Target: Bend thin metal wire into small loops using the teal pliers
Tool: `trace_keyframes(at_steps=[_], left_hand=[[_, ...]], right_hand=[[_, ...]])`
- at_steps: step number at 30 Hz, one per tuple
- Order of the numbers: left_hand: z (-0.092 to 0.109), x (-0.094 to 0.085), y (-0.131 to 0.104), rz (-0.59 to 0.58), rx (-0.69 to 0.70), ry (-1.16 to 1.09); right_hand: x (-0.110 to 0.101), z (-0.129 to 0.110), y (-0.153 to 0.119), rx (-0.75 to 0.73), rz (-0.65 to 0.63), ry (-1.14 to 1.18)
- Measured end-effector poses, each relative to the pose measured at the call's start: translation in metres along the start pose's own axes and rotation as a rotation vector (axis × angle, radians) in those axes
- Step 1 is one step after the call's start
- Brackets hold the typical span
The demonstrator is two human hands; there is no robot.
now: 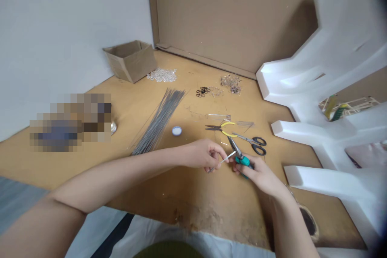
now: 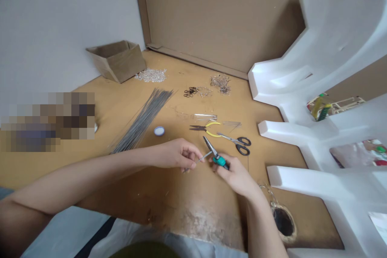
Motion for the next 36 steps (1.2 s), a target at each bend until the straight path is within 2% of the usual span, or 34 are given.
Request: trace_keyframes(at_steps=[7, 11, 18, 23, 31, 36], left_hand=[[0.000, 0.000, 0.000, 0.005, 0.002, 0.003], [0.000, 0.000, 0.000, -0.001, -0.006, 0.003], [0.006, -0.005, -0.007, 0.017, -0.025, 0.074], [0.007, -0.013, -0.008, 0.065, -0.049, 0.161], [-0.004, -0.023, 0.001, 0.086, 0.006, 0.225], [0.001, -0.024, -0.002, 0.089, 0.053, 0.253]], right_hand=[[0.001, -0.001, 0.000, 0.004, -0.003, -0.015], [0.001, -0.001, -0.001, 0.018, 0.016, -0.116], [0.011, -0.005, 0.005, 0.021, 0.159, -0.345], [0.021, -0.003, 0.013, 0.033, 0.258, -0.417], [0.026, 0.006, 0.020, 0.058, 0.377, -0.597], [0.023, 0.003, 0.021, 0.016, 0.422, -0.650]])
Point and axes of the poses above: each hand's wrist, its own y-axis towards the middle knuckle, its own x-axis out of the palm, z = x × y, the point moved 2 cm from there along y, towards the middle knuckle, and after that the axes turned 5 degrees about -x, right-handed, at the moved point
